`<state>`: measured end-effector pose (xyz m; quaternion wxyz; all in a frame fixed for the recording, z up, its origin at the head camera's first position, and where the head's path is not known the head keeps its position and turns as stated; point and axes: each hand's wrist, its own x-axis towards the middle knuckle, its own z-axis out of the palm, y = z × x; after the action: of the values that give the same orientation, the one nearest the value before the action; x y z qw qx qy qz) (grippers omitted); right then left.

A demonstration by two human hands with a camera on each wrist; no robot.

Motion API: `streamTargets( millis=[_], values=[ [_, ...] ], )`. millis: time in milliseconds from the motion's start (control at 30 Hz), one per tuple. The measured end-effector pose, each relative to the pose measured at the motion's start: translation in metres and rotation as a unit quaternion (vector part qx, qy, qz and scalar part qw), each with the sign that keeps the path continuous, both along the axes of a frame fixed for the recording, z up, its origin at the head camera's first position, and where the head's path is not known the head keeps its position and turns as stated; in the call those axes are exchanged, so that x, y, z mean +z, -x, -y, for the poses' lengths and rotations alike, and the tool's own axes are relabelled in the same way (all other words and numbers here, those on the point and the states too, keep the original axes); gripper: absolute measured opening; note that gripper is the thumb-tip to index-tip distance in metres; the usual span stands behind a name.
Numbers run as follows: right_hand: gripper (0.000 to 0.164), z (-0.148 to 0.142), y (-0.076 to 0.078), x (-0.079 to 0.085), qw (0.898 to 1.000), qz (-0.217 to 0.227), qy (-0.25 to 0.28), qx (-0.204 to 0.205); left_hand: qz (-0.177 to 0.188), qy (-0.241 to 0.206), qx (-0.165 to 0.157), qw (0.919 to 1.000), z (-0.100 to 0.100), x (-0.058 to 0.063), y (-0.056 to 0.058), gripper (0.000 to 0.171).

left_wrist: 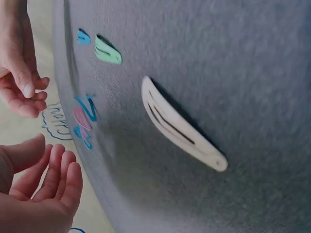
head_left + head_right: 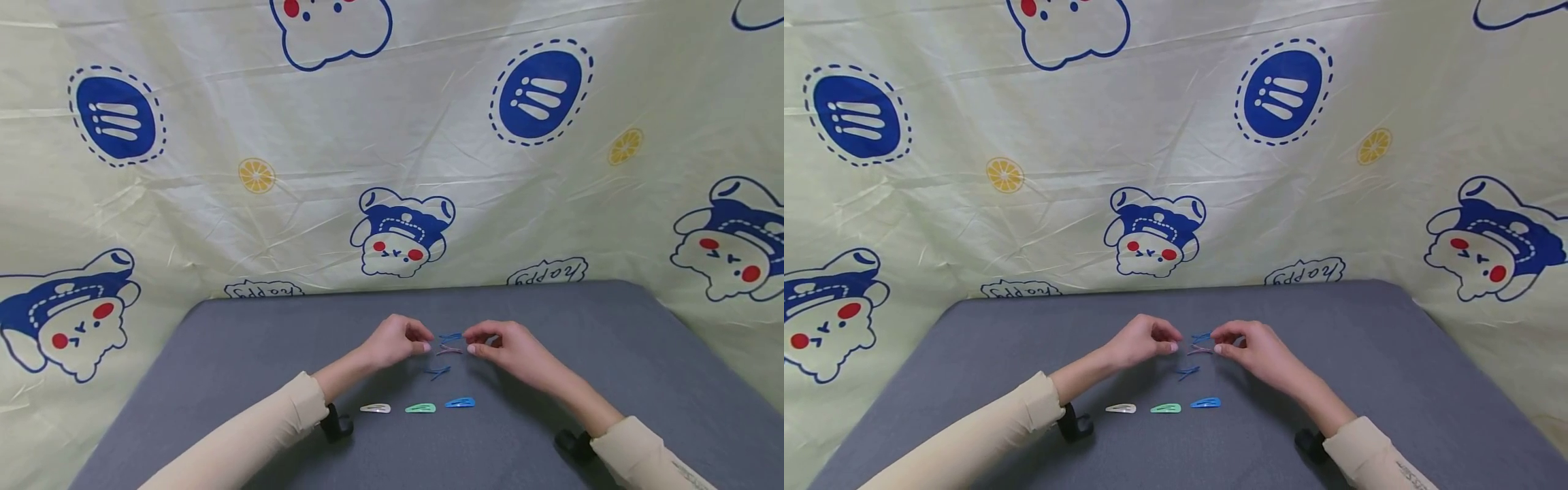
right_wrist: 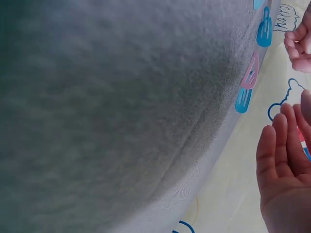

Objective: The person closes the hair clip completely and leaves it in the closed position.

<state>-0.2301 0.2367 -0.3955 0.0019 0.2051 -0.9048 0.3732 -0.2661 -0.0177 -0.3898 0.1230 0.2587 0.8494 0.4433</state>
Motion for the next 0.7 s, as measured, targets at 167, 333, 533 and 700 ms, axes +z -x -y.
streamTargets(
  millis=[167, 333, 533, 700],
  values=[
    [0.023, 0.005, 0.012, -0.003, 1.000, -0.020, -0.017, -0.012, 0.015, 0.006, 0.023, 0.9996, -0.004, -0.006, 0.011, 0.015],
    [0.023, 0.011, 0.023, -0.007, 0.999, -0.031, -0.035, -0.012, 0.013, 0.025, 0.034, 0.9990, -0.007, -0.011, 0.020, 0.015],
    [0.022, 0.013, 0.031, -0.010, 0.998, -0.029, -0.048, -0.021, 0.020, 0.031, 0.021, 0.9991, -0.009, -0.012, 0.028, 0.016],
    [0.020, 0.011, 0.038, -0.011, 0.999, -0.010, -0.052, -0.011, 0.034, 0.016, 0.009, 0.9993, -0.010, -0.014, 0.034, 0.016]
  ],
)
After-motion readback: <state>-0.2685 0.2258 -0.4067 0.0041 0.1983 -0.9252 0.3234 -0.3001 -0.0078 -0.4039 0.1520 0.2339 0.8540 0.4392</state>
